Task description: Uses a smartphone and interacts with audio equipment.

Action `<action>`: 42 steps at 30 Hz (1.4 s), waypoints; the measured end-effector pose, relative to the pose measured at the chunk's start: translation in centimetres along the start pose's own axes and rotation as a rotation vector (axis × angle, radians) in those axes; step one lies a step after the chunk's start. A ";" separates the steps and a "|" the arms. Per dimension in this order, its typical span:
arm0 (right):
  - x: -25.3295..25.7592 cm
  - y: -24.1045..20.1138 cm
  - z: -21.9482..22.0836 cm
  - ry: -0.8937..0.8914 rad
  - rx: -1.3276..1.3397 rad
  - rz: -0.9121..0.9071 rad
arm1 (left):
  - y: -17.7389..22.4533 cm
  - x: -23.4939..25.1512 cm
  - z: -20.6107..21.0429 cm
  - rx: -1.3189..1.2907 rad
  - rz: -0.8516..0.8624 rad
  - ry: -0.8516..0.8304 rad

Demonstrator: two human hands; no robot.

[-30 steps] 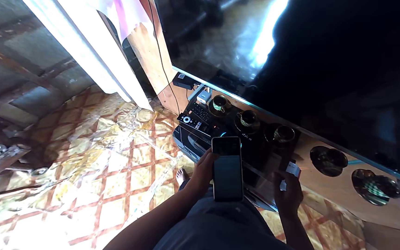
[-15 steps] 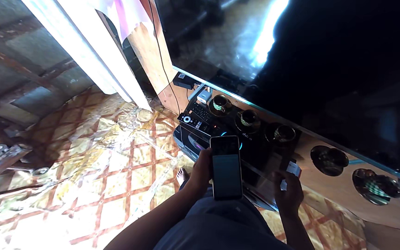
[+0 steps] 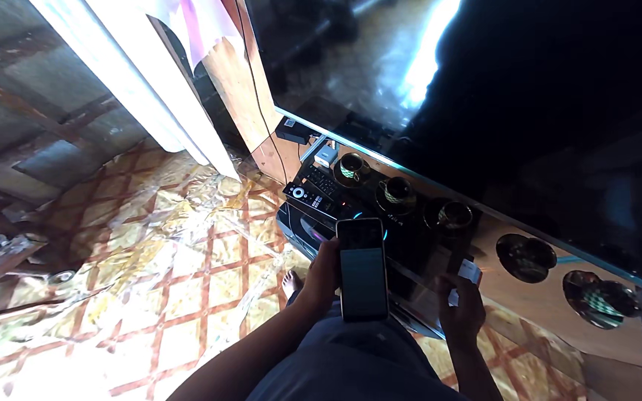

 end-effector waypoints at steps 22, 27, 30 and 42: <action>0.1 0.3 0.1 -0.003 -0.039 0.028 | 14.9 10.0 -15.5 0.033 0.316 0.573; 0.1 0.4 0.2 -0.008 -0.051 0.033 | 18.0 16.1 -20.4 0.409 0.211 0.662; 0.1 0.4 0.3 -0.009 -0.069 0.033 | 19.3 18.2 -20.2 0.611 0.135 0.647; 0.1 0.4 0.4 0.016 -0.085 0.031 | 19.8 23.8 -16.8 1.209 -0.022 0.600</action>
Point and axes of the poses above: each hand's wrist, its own x-axis towards the middle knuckle, its own z-axis out of the palm, y = z × x, the point moved 10 cm from there along x, towards the middle knuckle, and after that the axes turned 11 degrees about -x, right-handed, at the moved point
